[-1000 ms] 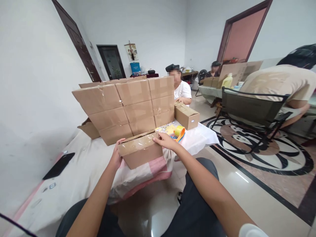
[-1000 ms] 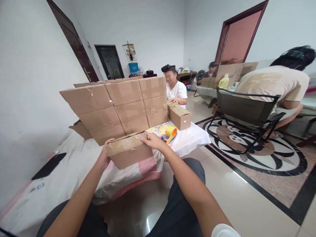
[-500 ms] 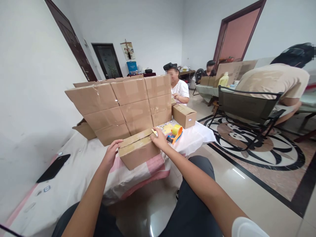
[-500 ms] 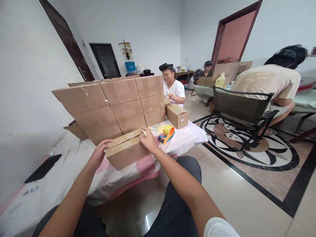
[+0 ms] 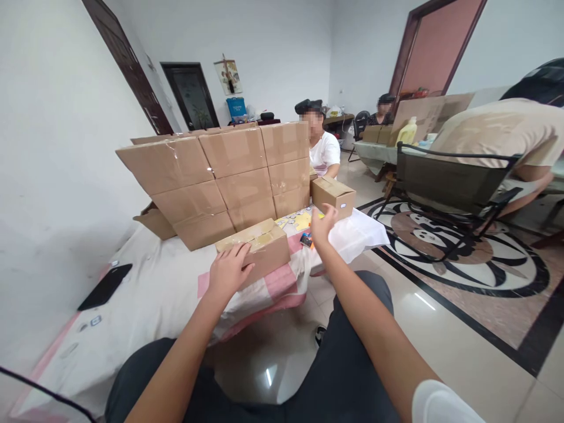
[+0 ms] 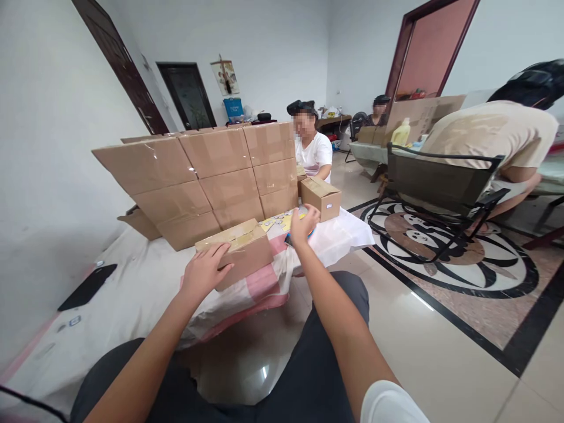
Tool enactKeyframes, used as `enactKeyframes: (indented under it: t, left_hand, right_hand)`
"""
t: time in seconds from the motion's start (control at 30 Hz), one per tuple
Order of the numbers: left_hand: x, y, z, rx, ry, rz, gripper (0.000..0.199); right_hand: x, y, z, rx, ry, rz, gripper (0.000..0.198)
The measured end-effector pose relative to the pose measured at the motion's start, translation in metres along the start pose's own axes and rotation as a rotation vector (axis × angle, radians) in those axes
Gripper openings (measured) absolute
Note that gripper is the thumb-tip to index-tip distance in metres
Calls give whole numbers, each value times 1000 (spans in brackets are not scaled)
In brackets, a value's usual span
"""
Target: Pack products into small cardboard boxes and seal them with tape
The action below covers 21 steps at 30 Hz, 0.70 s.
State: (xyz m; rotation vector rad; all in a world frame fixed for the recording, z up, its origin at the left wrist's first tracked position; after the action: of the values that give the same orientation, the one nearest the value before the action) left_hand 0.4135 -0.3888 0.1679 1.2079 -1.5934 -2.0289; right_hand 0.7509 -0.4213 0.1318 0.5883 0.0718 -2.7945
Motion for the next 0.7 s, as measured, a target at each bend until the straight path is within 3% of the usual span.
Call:
enactKeyframes:
  t: [0.1,0.27,0.53,0.7]
  left_hand:
    - [0,2,1,-26,-7,-5,48]
    - [0,3,3,-5,10,-5,48]
    - [0,-3,12,124,11,-59,49]
    - [0,3,12,110,-15,-85,49]
  right_hand:
    - [-19,8,-44,29,-175,-23,38]
    - [-7,-19,-75,17,-157,208,30]
    - [4,-24,-66,-2,-29,299,29]
    - [22,-21,-34,-135,51,353,28]
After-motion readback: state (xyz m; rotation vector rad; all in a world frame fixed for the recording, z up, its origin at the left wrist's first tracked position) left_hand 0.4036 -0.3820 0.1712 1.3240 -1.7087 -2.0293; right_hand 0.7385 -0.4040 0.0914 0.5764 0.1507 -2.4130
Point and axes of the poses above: each hand's wrist, its own x-axis away from the middle knuckle, its own y-axis out of the back of the hand, z = x × y, the point moved 10 cm from there along -x, towards the middle knuckle, and after that the axes turned 4 degrees about y, right-handed, at the moved point
